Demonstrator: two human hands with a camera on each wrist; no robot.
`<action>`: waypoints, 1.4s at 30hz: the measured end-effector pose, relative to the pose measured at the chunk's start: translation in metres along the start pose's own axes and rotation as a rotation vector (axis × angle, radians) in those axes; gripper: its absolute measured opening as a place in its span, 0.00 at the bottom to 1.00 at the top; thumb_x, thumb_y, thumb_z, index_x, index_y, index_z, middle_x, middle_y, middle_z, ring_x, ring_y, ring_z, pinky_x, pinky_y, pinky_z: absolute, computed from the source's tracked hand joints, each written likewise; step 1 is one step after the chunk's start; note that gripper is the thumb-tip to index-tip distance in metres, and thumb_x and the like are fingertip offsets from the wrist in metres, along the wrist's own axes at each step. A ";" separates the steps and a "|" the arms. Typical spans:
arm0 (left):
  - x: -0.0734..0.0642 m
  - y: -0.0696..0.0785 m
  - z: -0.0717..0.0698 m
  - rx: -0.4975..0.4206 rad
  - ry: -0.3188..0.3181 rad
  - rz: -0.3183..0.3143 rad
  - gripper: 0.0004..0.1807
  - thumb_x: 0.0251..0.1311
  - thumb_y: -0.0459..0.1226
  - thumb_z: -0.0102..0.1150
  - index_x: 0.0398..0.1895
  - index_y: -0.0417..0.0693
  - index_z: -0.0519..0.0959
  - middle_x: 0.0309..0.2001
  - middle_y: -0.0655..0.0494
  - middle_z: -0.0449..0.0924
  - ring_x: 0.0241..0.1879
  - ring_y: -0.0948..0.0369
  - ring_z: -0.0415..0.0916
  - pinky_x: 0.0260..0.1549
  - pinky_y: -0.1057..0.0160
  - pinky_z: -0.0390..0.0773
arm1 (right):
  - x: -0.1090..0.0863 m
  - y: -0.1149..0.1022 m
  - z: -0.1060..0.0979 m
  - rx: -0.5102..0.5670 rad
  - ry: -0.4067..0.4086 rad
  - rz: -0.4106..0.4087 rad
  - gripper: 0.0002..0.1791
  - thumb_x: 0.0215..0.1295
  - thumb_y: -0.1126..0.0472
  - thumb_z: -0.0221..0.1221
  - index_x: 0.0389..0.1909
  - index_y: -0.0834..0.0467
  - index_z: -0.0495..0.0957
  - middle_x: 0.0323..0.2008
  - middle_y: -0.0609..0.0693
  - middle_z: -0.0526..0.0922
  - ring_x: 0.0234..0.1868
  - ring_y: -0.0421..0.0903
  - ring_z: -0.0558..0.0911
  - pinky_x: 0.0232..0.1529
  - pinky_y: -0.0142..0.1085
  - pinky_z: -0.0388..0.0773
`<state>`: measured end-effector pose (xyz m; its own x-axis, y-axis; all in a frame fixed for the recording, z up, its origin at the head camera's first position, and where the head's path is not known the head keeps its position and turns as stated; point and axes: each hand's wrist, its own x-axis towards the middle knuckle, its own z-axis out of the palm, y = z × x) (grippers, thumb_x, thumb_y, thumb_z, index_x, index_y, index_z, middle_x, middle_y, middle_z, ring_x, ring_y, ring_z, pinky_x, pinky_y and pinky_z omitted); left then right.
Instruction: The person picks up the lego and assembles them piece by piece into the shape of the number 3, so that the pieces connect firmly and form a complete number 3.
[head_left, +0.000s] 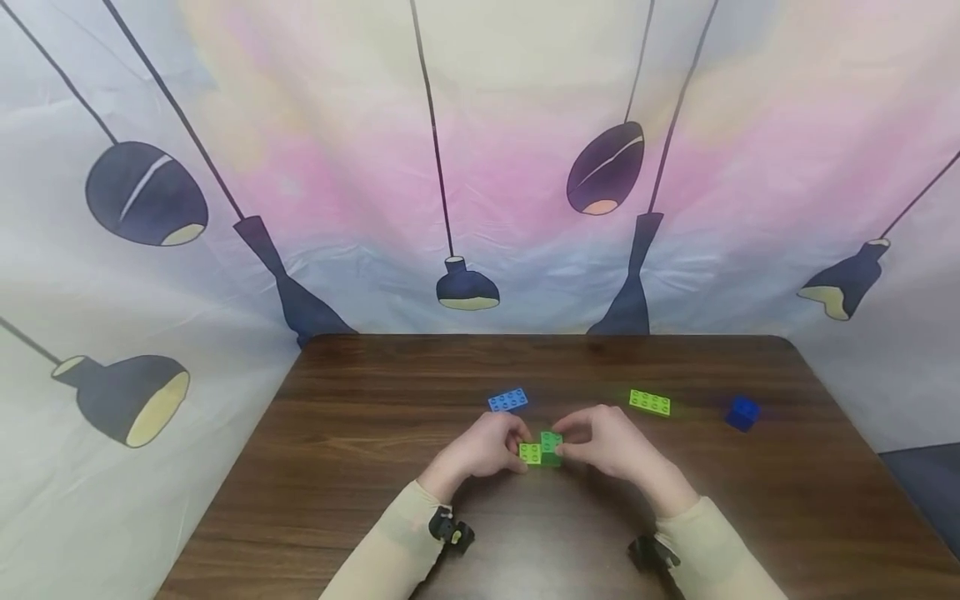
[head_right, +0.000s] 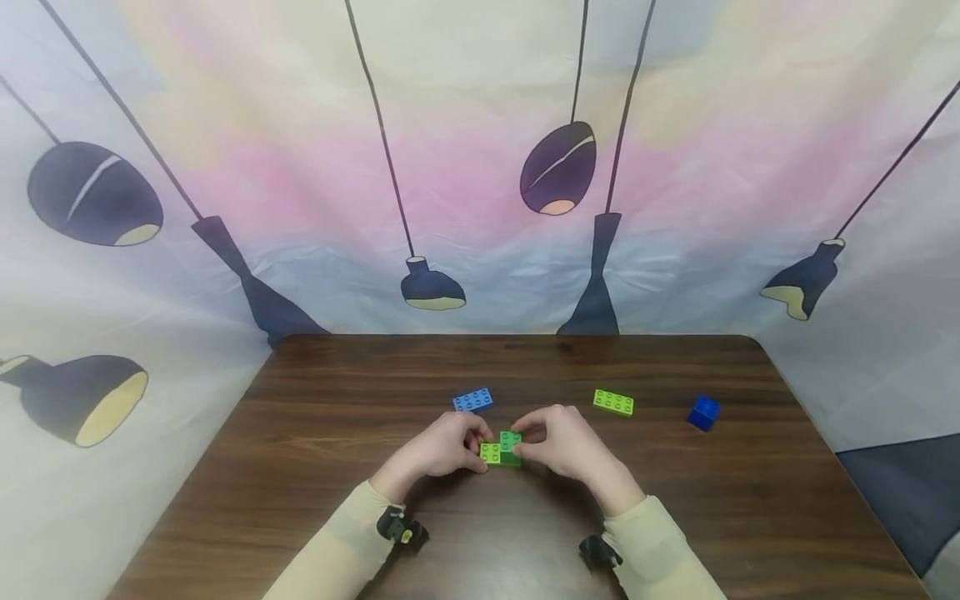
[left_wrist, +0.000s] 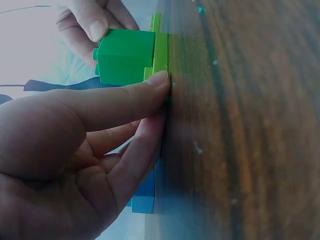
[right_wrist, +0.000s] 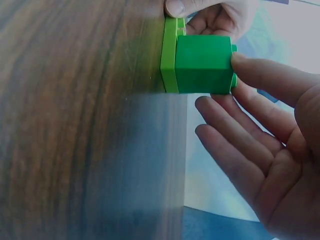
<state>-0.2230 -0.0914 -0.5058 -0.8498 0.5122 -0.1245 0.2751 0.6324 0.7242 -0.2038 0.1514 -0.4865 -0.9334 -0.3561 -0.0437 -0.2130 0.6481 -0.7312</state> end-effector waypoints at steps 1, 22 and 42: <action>0.000 0.000 0.000 0.004 0.005 0.000 0.16 0.52 0.26 0.82 0.43 0.42 0.86 0.29 0.58 0.80 0.30 0.65 0.75 0.33 0.65 0.77 | 0.000 0.000 -0.001 0.013 -0.003 -0.008 0.14 0.62 0.59 0.78 0.48 0.51 0.91 0.49 0.47 0.90 0.48 0.45 0.87 0.45 0.45 0.86; -0.001 0.007 0.004 -0.005 0.021 0.001 0.16 0.50 0.26 0.82 0.41 0.43 0.87 0.29 0.57 0.80 0.30 0.65 0.75 0.32 0.65 0.76 | -0.003 0.006 -0.003 0.095 -0.046 -0.044 0.15 0.62 0.64 0.75 0.48 0.54 0.85 0.50 0.51 0.88 0.47 0.49 0.90 0.39 0.40 0.87; -0.001 0.002 0.001 0.006 0.004 0.009 0.16 0.51 0.26 0.81 0.43 0.43 0.87 0.29 0.56 0.80 0.30 0.64 0.75 0.32 0.65 0.76 | 0.006 0.028 -0.004 0.172 -0.198 -0.091 0.23 0.62 0.59 0.77 0.55 0.58 0.81 0.47 0.49 0.88 0.49 0.48 0.89 0.49 0.44 0.86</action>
<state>-0.2212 -0.0897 -0.5050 -0.8491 0.5156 -0.1153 0.2852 0.6310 0.7214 -0.2166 0.1696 -0.5047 -0.8344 -0.5433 -0.0921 -0.2256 0.4893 -0.8424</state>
